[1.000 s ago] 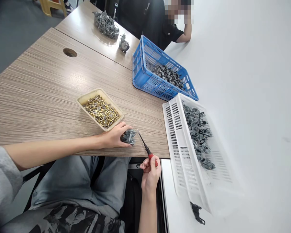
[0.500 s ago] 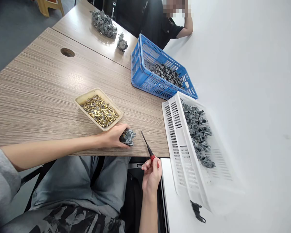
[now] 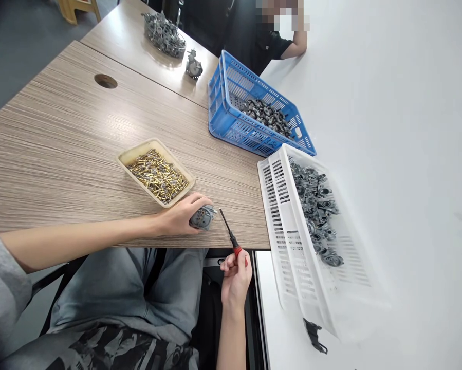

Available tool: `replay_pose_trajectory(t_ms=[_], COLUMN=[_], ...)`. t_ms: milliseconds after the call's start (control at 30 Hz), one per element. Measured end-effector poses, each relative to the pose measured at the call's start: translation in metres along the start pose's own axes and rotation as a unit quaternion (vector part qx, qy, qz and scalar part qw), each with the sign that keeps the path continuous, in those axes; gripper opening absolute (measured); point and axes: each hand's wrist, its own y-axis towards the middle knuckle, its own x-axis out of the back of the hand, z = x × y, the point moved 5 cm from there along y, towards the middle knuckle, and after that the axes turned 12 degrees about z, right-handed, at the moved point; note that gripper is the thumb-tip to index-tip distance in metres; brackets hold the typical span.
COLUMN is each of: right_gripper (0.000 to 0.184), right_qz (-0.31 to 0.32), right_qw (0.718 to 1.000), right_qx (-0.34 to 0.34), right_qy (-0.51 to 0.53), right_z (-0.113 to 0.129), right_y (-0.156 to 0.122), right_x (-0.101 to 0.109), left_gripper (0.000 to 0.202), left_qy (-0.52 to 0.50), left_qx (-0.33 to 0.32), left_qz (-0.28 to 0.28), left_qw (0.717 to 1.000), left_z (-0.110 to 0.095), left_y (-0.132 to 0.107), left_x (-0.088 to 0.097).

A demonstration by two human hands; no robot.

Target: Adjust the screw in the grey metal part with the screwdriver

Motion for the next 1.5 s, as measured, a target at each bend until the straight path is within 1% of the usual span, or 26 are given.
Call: replay_pose_trajectory(t_ms=[100, 167, 267, 333, 467, 700, 767, 867, 967, 1133, 1267, 1367, 1500], right_gripper=[0.042, 0.041, 0.043, 0.044, 0.043, 0.041, 0.042, 0.044, 0.044, 0.041, 0.038, 0.038, 0.033], right_qz=[0.002, 0.004, 0.005, 0.004, 0.0, 0.0, -0.001, -0.004, -0.003, -0.003, -0.03, -0.029, -0.017], right_qw=[1.0, 1.0, 1.0, 1.0, 1.0, 1.0, 1.0, 1.0, 1.0, 0.999, 0.991, 0.982, 0.974], right_qx=[-0.006, -0.009, -0.01, -0.01, -0.011, -0.016, -0.016, -0.019, -0.019, 0.0, 0.055, 0.081, 0.094], right_qy=[0.009, 0.012, 0.007, -0.002, -0.008, -0.014, -0.013, 0.0, 0.0, -0.04, -0.117, -0.171, -0.207], right_z=[-0.002, -0.003, -0.004, -0.005, -0.006, -0.009, -0.01, -0.011, -0.01, 0.004, 0.027, 0.04, 0.046], right_y=[-0.001, -0.002, -0.004, -0.005, -0.008, -0.01, -0.011, -0.012, -0.014, -0.028, -0.048, -0.06, -0.066], right_x=[0.001, 0.002, 0.003, 0.003, 0.003, 0.006, 0.006, 0.006, 0.005, 0.005, 0.008, 0.006, 0.001], left_gripper=[0.068, 0.065, 0.075, 0.078, 0.07, 0.065, 0.066, 0.069, 0.071, 0.082, 0.088, 0.086, 0.079], left_qy=[0.024, 0.031, 0.028, 0.024, 0.014, -0.009, -0.014, 0.004, 0.034, 0.084, 0.14, 0.173, 0.198], left_qx=[0.014, 0.025, 0.026, 0.024, 0.035, 0.051, 0.047, 0.03, 0.012, 0.01, 0.004, 0.007, 0.019], left_qz=[-0.004, -0.017, -0.054, -0.067, -0.057, -0.047, -0.049, -0.057, -0.041, -0.004, 0.009, 0.011, 0.011], left_qw=[1.0, 0.999, 0.998, 0.997, 0.998, 0.998, 0.998, 0.998, 0.999, 0.996, 0.99, 0.985, 0.98], left_z=[0.001, 0.003, 0.007, 0.008, 0.008, 0.008, 0.009, 0.008, 0.004, -0.001, -0.002, -0.003, -0.007], left_y=[0.0, -0.001, -0.001, 0.0, 0.0, 0.0, 0.0, -0.001, -0.001, -0.002, -0.005, -0.007, -0.006], left_x=[0.001, 0.001, 0.002, 0.002, 0.002, 0.002, 0.002, 0.002, 0.002, 0.001, -0.001, -0.001, 0.001])
